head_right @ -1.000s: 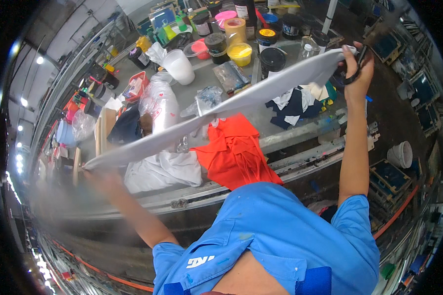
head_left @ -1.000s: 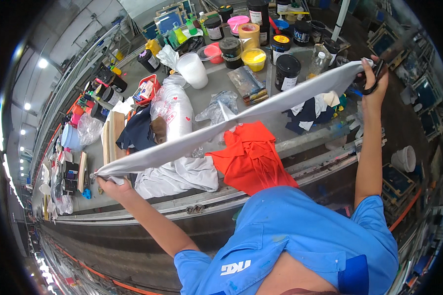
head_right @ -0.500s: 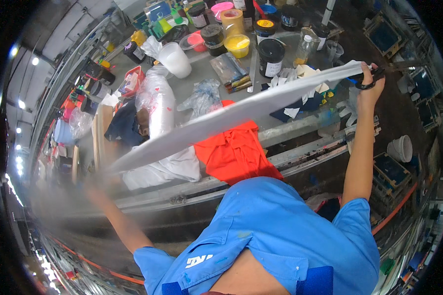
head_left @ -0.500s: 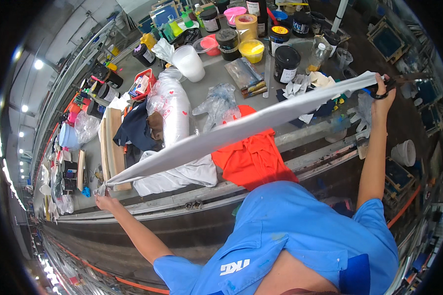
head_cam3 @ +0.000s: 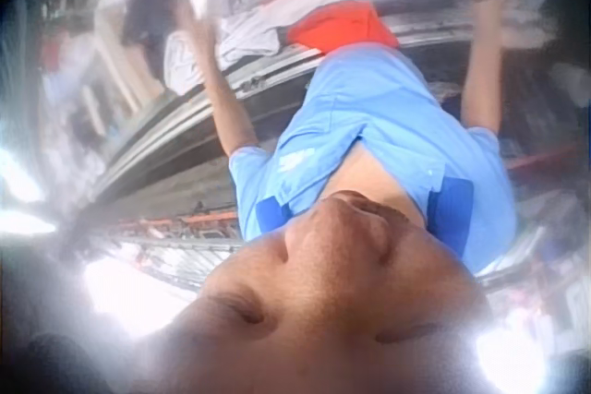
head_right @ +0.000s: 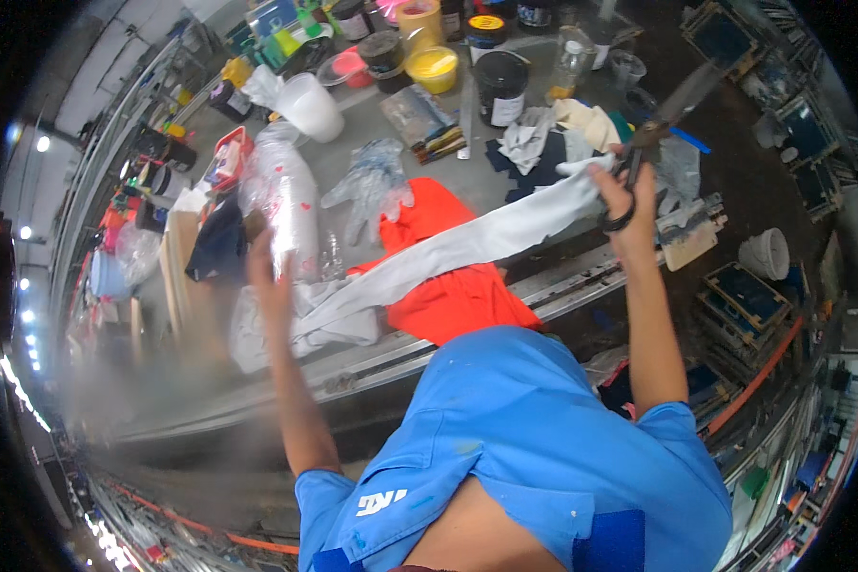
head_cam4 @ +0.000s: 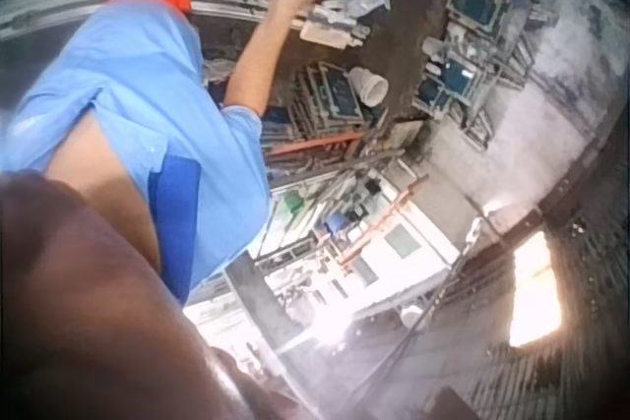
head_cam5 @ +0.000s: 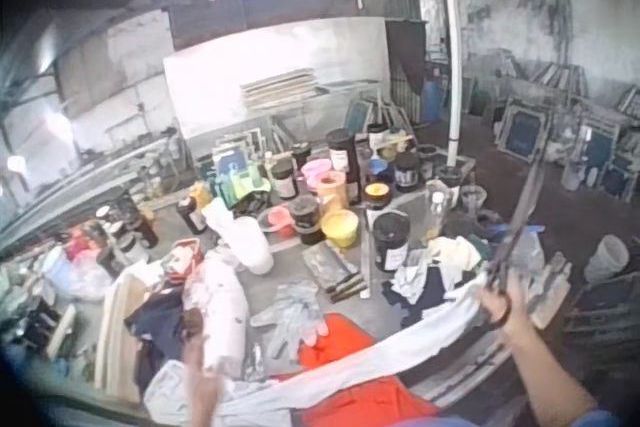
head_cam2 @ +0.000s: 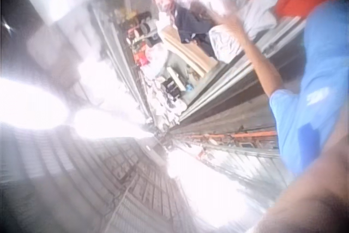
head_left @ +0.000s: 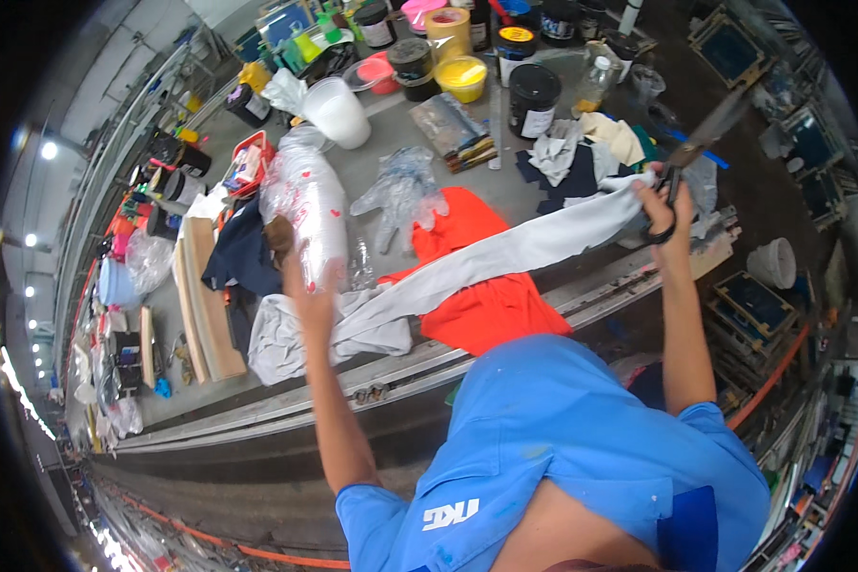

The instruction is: The person uses large shears to cut a grey sweatshirt and a red t-shirt into strips on a metal workbench. They repeatedly unfold, fold, and cut the garments into long, narrow pieces, handling the fabric and tools with both hands.

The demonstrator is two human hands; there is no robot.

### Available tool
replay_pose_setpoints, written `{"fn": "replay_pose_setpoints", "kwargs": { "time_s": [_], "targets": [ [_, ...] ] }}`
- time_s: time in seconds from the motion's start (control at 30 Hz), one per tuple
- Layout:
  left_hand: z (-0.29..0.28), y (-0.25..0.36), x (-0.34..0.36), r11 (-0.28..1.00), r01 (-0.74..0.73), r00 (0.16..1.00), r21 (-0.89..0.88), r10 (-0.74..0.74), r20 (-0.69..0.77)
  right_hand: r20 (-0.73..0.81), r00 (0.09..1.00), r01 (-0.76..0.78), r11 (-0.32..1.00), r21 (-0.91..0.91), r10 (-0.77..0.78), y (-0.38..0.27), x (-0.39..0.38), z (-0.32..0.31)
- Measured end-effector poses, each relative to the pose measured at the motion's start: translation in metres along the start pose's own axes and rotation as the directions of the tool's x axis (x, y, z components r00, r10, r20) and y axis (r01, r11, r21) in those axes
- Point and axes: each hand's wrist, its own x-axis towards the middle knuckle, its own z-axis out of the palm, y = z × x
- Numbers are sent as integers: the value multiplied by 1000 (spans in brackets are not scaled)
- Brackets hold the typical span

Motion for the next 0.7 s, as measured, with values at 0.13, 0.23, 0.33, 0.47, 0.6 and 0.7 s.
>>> {"fn": "replay_pose_setpoints", "kwargs": {
  "time_s": [0.13,0.23,0.33,0.47,0.6,0.7],
  "targets": [
    [152,101,5,938,78,843,-338,120,525,109,993,-63,990,126,49,-22,-28,22],
    [230,138,-6,829,-23,682,-559,422,598,96,995,6,994,112,-17,-39,-41,29],
    [229,173,5,697,546,97,-465,499,861,-35,998,55,987,-148,-61,-39,-46,-3],
    [200,172,41,754,586,59,-297,326,944,-185,983,-21,994,-103,1,-21,-65,-40],
    [199,207,84,881,382,56,-279,279,959,-166,977,-132,991,38,136,22,-88,-57],
    [212,233,120,952,234,138,-197,168,976,-112,981,-158,987,18,159,36,-90,-60]
  ]
}}
